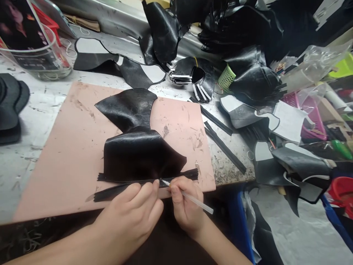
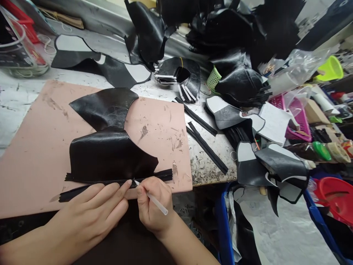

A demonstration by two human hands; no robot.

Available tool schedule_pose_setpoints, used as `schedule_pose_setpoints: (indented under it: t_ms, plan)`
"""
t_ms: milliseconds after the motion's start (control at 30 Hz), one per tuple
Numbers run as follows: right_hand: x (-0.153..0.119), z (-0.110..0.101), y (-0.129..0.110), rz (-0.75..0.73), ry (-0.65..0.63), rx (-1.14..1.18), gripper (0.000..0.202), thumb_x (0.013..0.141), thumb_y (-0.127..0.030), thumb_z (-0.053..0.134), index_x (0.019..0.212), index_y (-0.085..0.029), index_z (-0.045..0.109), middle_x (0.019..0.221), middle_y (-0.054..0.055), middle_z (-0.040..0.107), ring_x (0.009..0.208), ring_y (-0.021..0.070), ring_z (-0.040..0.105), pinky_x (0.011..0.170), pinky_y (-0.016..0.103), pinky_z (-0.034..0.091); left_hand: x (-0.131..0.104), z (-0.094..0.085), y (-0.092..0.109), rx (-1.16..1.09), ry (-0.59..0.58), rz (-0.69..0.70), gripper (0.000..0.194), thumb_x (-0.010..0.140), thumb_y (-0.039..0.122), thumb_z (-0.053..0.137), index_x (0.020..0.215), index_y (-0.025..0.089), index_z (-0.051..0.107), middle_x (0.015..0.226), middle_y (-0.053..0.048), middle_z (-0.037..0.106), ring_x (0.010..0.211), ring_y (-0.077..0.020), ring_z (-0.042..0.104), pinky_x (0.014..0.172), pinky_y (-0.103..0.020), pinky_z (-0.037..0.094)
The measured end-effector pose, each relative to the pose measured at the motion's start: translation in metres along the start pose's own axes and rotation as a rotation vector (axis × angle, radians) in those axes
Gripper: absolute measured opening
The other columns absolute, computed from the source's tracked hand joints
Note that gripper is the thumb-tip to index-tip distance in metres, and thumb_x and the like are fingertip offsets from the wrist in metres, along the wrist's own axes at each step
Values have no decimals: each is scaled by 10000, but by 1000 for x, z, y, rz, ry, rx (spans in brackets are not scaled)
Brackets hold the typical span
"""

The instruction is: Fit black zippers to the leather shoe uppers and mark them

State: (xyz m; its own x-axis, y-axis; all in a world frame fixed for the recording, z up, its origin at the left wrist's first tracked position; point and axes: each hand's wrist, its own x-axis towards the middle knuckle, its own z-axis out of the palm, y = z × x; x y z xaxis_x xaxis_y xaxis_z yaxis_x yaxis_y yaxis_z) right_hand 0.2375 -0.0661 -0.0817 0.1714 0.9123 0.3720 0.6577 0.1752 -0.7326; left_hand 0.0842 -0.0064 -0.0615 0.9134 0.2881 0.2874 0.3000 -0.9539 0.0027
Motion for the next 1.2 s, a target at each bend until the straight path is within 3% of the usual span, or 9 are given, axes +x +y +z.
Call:
schedule_pose_setpoints:
  t_ms: [567,1200]
  plan:
    - [-3,1,0,-11,-9,5,127,826,-109,390,793,-209,461,677,22,542,596,140,536,524,266,467,-2,2,0,-22,10,5,323,797,61,321,690,156,610,937,-133,674,767,-212,546,672,-343,338]
    - [-2,0,-1,-74,-12,-23,131,828,-94,392,767,-170,479,636,25,531,562,125,505,514,254,438,-6,2,-1,-4,-91,25,240,848,109,329,794,146,559,1007,-121,657,796,-207,528,705,-340,314]
